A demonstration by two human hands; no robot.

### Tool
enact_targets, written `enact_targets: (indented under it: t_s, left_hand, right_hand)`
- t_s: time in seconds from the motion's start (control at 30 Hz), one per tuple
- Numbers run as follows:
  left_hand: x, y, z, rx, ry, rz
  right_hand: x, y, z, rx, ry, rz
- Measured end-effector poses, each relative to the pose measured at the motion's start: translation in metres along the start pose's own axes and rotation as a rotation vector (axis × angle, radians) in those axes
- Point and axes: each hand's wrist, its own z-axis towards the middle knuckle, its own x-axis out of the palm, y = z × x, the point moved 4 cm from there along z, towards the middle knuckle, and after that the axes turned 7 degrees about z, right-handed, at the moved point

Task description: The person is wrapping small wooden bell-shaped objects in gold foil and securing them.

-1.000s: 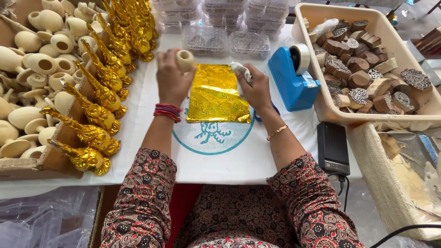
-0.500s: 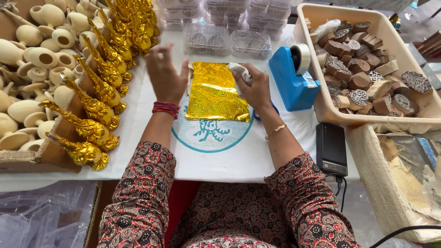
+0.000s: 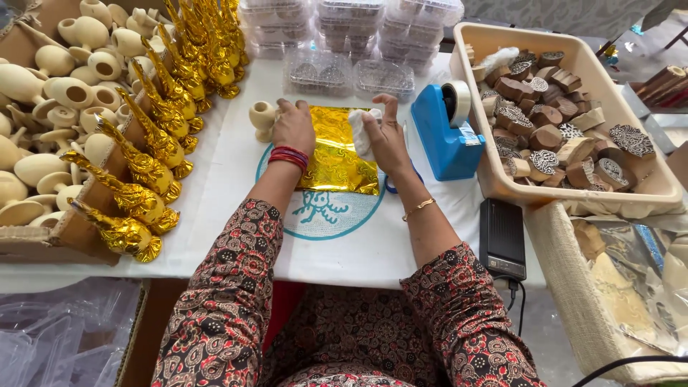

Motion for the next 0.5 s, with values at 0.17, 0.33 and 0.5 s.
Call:
enact_targets:
  t_s: [0.17,0.33,0.5]
  left_hand:
    - [0.031,0.009,0.015,-0.126,0.053,0.027]
    - [0.041,0.006,0.018,-0.096,0.041,0.061]
    - [0.038,0.004,0.013,-0.146,0.074,0.233]
  right_hand:
    - [0.002,0.003,0.001,0.041,0.019,-0.07]
    - [0.008,0.002,0.0,0.016,0.091,-0.203]
    - [0.006,0.003,-0.001,0.016,0.075,-0.197]
